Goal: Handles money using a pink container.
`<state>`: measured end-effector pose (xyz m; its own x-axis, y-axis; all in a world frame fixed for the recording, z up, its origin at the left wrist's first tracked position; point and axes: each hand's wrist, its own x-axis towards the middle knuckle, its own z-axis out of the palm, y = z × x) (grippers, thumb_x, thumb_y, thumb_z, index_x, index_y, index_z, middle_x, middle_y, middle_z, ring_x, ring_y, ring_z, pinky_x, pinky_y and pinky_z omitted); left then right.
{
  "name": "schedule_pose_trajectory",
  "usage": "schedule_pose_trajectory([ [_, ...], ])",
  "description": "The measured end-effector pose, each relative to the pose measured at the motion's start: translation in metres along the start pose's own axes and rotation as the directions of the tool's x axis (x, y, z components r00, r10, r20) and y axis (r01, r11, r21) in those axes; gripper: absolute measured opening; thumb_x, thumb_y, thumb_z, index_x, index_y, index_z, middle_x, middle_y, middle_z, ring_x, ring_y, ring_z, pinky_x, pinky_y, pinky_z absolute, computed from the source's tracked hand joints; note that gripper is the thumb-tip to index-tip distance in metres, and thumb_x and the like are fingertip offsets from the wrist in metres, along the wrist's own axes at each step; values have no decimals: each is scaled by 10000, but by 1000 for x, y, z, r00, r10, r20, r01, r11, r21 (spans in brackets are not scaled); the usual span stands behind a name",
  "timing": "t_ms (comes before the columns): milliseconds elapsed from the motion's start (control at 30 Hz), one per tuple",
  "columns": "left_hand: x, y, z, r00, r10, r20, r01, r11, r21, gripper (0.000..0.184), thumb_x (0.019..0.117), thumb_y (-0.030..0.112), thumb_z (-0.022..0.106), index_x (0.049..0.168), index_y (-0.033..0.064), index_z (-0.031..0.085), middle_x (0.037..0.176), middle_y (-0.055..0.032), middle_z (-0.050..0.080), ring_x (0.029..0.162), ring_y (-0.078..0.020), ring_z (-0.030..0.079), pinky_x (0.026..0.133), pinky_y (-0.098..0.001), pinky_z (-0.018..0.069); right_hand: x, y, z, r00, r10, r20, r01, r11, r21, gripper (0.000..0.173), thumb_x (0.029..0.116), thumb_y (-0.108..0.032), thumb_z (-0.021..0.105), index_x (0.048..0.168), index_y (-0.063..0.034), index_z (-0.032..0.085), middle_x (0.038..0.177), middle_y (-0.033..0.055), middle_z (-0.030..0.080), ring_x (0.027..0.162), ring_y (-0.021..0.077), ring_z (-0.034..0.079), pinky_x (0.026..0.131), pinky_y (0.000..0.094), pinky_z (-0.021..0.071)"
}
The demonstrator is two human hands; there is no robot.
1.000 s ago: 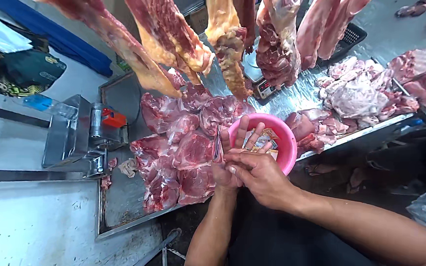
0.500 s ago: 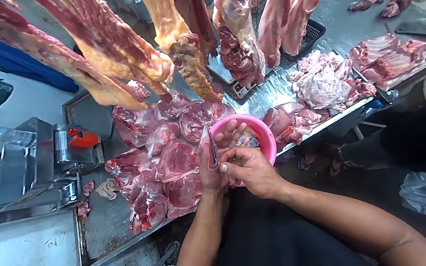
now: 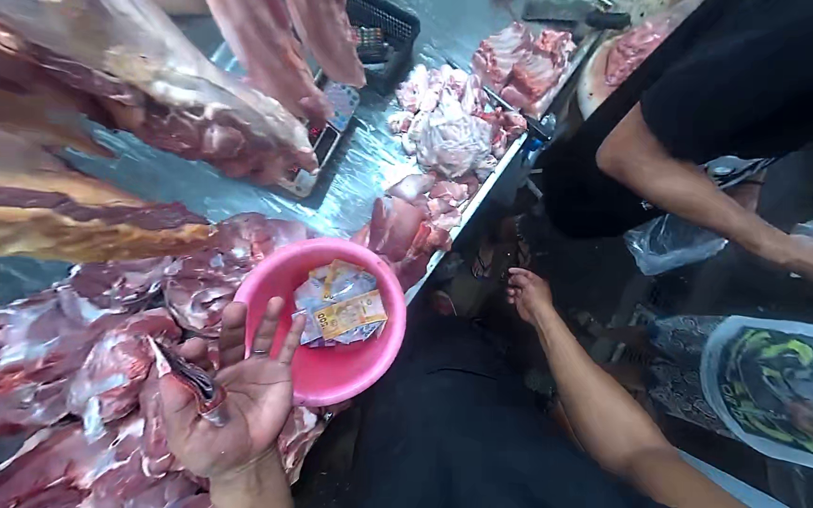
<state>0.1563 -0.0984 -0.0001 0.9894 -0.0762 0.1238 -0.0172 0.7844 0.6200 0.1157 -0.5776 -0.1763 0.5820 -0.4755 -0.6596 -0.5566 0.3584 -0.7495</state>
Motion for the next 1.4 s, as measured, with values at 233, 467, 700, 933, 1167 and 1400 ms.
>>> schedule_pose_trajectory([
  [233,27,-9,19,996,-69,-50,72,995,63,421,1044,389,468,1306,94,615,1305,-145,642,1193,-354,632,1052,-625,479,21,7,-7,957,269,-109,-264,963,63,278,1051,-250,566,1205,-28,629,870,101,685,596,159,623,512,300,526],
  [467,29,-39,78,882,-1,-471,176,928,328,390,954,45,650,1323,58,526,1105,-150,710,973,-278,716,873,-514,607,-85,-104,106,820,-353,451,482,851,-210,303,1061,-258,521,1106,-22,705,838,77,709,634,178,658,584,363,593],
  [700,17,-73,95,847,52,-529,125,948,293,381,965,162,687,1256,-53,569,1053,-221,709,945,-304,723,874,-500,613,-181,-128,210,264,-456,850,746,655,120,154,937,-239,746,961,-87,735,993,36,703,838,139,670,737,312,602],
  [933,9,-52,95,817,217,-535,73,881,468,458,829,34,808,1215,-80,590,1023,-190,728,941,-259,736,880,-438,630,-194,-134,237,312,-324,893,722,692,-1,251,939,-287,742,1086,-85,715,963,38,719,766,144,678,694,328,607],
  [1167,8,-39,85,780,196,-595,36,934,355,281,1026,76,553,1250,-93,548,1032,-261,708,912,-347,736,855,-516,626,-173,-133,235,141,-340,930,690,707,154,515,1071,-454,475,801,-88,716,890,36,705,791,129,641,702,304,543],
  [1400,14,-39,86,775,179,-606,30,947,319,339,1014,157,608,1278,-49,556,1056,-226,701,955,-305,718,886,-501,609,-197,-130,248,160,-439,884,719,666,201,112,910,-125,759,976,-44,719,920,56,711,775,145,679,710,311,613],
])
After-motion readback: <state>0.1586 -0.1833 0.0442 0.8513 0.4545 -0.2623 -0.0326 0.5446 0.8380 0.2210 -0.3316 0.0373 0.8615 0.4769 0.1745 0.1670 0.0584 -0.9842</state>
